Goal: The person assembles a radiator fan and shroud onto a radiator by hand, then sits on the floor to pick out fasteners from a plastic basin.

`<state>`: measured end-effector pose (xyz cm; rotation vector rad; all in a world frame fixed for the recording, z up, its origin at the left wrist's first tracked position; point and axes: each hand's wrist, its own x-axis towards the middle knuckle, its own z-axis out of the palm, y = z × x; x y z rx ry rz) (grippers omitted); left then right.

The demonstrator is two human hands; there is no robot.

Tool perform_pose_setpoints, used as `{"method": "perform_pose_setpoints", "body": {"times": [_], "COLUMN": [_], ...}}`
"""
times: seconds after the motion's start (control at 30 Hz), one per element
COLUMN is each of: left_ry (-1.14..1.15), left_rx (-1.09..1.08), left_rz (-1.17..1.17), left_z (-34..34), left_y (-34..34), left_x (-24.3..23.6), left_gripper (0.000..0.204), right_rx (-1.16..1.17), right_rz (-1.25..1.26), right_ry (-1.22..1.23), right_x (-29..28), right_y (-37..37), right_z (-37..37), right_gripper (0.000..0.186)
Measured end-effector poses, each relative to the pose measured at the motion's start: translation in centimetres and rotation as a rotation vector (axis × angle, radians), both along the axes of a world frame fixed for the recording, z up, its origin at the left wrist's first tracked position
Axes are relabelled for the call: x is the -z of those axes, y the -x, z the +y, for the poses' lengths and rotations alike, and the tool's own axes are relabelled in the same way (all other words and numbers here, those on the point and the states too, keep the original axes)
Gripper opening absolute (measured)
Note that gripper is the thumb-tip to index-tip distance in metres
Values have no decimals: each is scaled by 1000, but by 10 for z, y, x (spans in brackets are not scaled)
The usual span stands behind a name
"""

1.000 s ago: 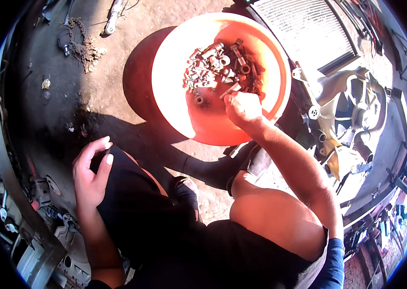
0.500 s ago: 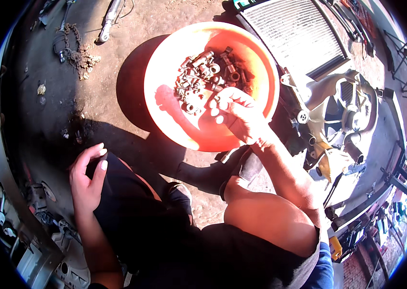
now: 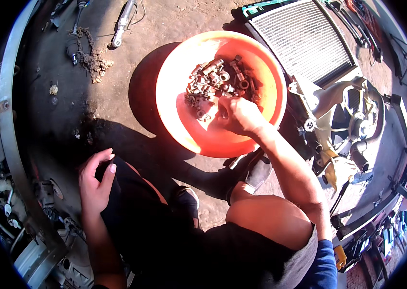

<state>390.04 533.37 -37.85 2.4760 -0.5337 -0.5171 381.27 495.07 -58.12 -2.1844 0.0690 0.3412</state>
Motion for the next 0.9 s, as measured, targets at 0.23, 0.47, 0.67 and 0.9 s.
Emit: {"method": "perform_pose_setpoints", "body": {"times": [0.23, 0.47, 0.67, 0.9], "left_ry": [-36, -117, -105, 47], "left_rx": [14, -32, -49, -60], "left_rz": [-59, -53, -33, 78], "left_z": [-7, 7, 7, -9], "left_y": [12, 16, 6, -18], "left_x": [-11, -17, -11, 39], "left_gripper": [32, 32, 31, 32], "right_rx": [9, 66, -21, 301], "right_rz": [-395, -249, -550, 80], "right_ry": [224, 226, 152, -372], "right_x": [80, 119, 52, -49], "right_y": [-77, -115, -71, 96], "right_z": [34, 51, 65, 13], "right_gripper": [20, 13, 18, 22]}}
